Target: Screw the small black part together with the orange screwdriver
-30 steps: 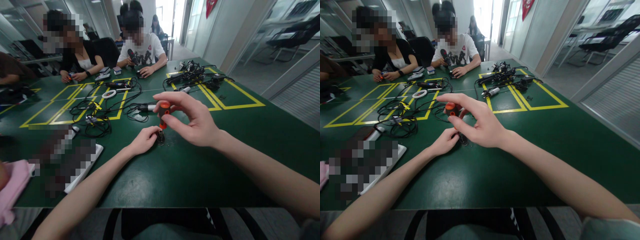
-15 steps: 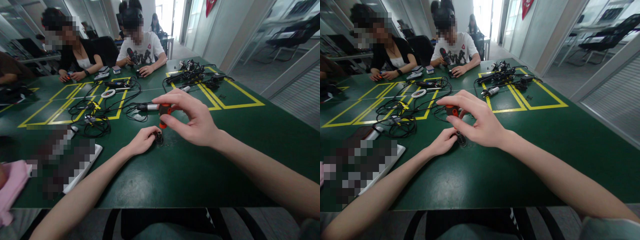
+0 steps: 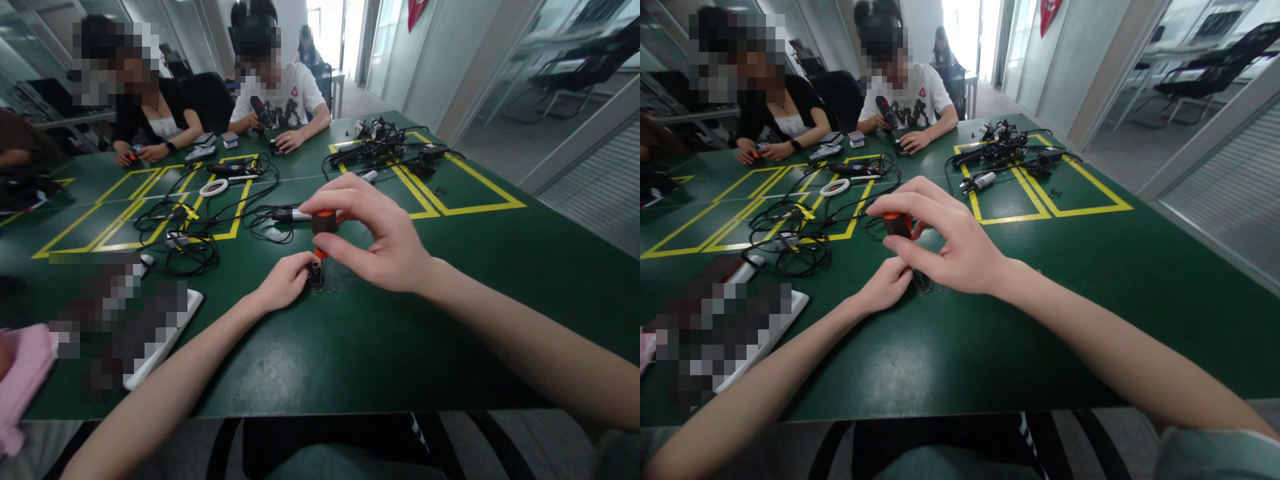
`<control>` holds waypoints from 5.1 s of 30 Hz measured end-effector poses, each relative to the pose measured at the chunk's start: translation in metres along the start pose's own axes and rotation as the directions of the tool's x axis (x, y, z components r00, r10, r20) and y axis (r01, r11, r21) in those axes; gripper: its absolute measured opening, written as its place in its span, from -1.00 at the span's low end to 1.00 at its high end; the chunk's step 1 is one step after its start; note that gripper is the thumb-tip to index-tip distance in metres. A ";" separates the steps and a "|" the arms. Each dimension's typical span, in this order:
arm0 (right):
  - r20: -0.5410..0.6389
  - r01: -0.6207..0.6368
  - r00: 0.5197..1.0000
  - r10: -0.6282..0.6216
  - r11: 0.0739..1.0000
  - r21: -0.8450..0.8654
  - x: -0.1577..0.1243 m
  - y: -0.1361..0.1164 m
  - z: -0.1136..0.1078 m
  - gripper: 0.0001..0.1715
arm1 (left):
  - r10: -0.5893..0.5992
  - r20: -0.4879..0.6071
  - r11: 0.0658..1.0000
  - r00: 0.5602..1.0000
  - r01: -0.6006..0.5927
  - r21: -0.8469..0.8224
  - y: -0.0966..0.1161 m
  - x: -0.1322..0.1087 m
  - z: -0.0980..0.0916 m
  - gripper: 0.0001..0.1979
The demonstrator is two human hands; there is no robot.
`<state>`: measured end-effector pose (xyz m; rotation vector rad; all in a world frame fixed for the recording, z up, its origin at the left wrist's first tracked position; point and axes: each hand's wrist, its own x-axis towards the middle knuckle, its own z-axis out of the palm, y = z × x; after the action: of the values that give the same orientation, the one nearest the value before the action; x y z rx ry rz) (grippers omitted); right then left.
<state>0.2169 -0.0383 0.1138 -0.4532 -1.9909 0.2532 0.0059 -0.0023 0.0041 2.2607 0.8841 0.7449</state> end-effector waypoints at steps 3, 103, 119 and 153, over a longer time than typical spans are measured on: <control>0.000 0.017 1.000 -0.017 1.000 -0.007 0.000 0.001 0.000 -0.70 | 0.011 0.015 1.000 1.000 -0.011 -0.025 0.001 -0.001 -0.002 -0.72; -0.020 -0.036 0.999 0.036 0.999 -0.009 -0.004 0.000 0.003 -0.59 | -0.074 0.109 0.990 0.991 0.087 -0.114 0.004 0.000 -0.009 -0.69; -0.034 0.009 0.999 -0.010 1.000 -0.013 -0.002 0.001 0.002 -0.67 | -0.064 0.090 0.993 0.994 0.073 -0.098 0.002 -0.001 -0.005 -0.70; 0.010 -0.114 0.993 0.114 0.993 0.031 -0.008 0.005 0.007 -0.37 | -0.061 0.084 0.994 0.995 0.069 -0.087 0.000 0.000 -0.004 -0.72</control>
<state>0.2148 -0.0373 0.1027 -0.5467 -1.9686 0.3579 0.0033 -0.0010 0.0063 2.1567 0.8643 0.6463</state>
